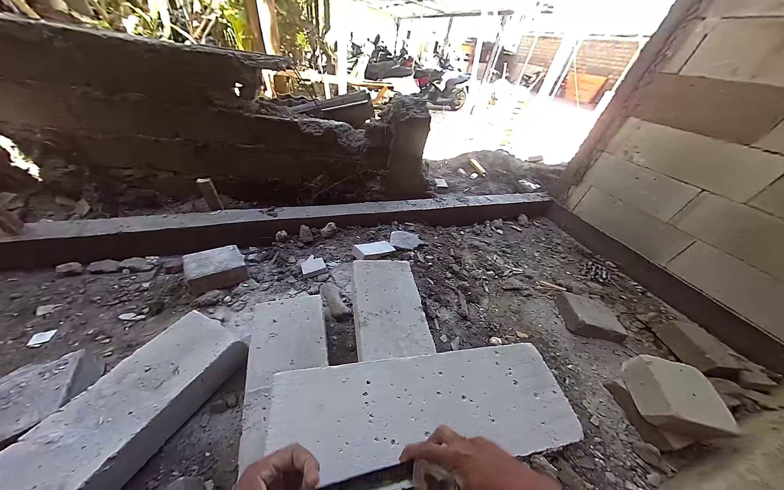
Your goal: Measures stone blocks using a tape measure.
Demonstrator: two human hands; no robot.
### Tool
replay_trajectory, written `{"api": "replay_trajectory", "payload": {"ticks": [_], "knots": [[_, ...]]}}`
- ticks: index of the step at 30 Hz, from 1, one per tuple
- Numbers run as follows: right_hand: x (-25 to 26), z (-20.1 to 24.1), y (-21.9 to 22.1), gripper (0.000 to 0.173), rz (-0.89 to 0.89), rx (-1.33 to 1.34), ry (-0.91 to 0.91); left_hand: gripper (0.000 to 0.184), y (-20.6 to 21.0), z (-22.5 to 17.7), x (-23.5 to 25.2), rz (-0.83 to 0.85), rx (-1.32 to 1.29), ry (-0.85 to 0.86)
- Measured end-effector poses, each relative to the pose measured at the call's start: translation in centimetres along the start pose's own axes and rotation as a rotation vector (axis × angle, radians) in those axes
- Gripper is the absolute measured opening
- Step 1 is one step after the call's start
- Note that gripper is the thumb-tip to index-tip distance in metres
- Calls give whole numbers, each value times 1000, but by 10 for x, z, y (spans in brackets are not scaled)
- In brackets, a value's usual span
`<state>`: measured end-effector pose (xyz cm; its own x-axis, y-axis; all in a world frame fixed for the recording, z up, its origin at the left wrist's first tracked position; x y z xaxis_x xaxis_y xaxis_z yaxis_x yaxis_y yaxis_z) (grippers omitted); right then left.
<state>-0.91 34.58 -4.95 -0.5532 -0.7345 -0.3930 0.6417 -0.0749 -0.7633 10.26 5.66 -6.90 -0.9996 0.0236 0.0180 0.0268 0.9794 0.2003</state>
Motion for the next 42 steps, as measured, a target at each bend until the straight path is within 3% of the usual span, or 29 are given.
{"api": "replay_trajectory", "payload": {"ticks": [4,6,8,12,15,23,29,37,42], "knots": [[25,-18,-72,63,142,-231,100,3,-62,7,34,-387,-83,-39],[42,-38,-99,63,192,-330,160,11,-94,12,52,-579,-111,-150],[61,-65,-118,63,217,-410,225,11,-113,19,65,-669,-92,-248],[83,-104,-131,64,157,-449,348,12,-118,36,88,-686,8,-341],[84,-105,-130,64,161,-462,383,10,-118,40,94,-724,158,-384],[83,-111,-123,59,81,-429,318,14,-121,49,94,-774,320,-317],[62,-139,-134,58,28,-366,398,13,-110,50,94,-815,322,-278],[17,-215,-160,62,-60,-368,638,13,-111,53,92,-847,388,-202],[-5,-256,-168,64,-184,-363,695,26,-96,56,89,-858,698,-96]]}}
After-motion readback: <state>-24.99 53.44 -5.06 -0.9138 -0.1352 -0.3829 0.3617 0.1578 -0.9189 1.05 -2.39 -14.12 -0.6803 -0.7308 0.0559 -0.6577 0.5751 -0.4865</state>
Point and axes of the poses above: each hand's wrist, its own x-axis towards the middle knuckle, its own y-axis out of the palm, z = x × y, the point moved 4 cm from there along x, towards the middle knuckle, and after that the axes turned 2 degrees about -z, right-handed, at the moved point
